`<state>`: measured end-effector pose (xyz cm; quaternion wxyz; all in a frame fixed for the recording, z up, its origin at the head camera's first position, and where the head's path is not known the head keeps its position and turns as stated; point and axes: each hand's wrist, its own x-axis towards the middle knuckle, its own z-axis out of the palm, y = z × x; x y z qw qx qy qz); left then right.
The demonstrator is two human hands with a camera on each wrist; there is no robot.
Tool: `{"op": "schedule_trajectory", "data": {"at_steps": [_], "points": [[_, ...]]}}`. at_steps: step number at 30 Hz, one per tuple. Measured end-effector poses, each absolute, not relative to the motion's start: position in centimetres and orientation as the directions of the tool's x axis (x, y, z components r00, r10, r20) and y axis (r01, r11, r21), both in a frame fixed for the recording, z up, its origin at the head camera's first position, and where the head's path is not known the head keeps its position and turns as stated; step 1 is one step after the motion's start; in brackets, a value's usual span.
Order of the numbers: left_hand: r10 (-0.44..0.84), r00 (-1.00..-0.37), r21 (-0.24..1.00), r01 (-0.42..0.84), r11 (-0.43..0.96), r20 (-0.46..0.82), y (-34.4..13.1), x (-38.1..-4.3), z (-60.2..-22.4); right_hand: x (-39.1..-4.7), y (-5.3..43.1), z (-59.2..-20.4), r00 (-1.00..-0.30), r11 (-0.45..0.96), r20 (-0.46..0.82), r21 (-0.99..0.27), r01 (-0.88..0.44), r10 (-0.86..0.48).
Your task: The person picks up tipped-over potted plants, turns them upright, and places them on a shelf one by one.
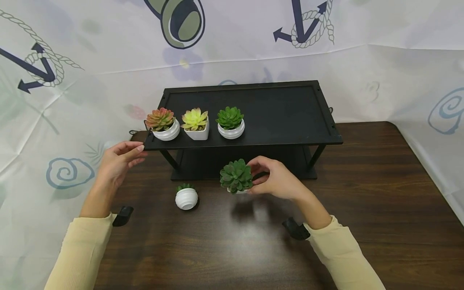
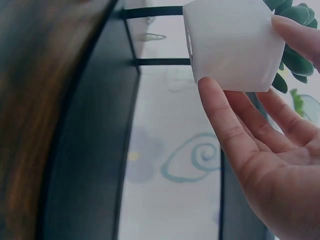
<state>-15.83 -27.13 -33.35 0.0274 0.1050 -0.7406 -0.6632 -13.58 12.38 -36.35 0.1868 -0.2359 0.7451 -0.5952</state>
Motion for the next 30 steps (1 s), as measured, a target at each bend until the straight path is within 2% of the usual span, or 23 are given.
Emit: {"op": "schedule_trajectory", "data": {"at_steps": [11,16,19,22,30], "points": [[-0.190,-0.976,0.988,-0.124,0.093,-0.104,-27.2,-15.8,-33.4,-13.7,14.0,-31.9,-0.871,0.231,-0.018,-0.967,-0.111,-0.492],[-0.184,-0.978,0.989,-0.118,0.087,-0.100,-27.1,-15.8,-33.3,-13.8,14.8,-29.9,-0.883,0.226,0.014,-0.965,-0.135,-0.470],[-0.182,-0.978,0.990,-0.114,0.082,-0.098,-27.1,-15.8,-33.3,-14.2,15.4,-28.9,-0.903,0.269,0.021,-0.951,-0.151,-0.430],[-0.182,-0.978,0.991,-0.115,0.075,-0.100,-27.1,-15.8,-33.3,-14.7,15.9,-28.1,-0.923,0.315,0.022,-0.937,-0.154,-0.385],[-0.186,-0.977,0.989,-0.123,0.080,-0.107,-27.1,-15.8,-33.3,-16.7,16.5,-27.3,-0.944,0.327,0.051,-0.931,-0.163,-0.325]]}}
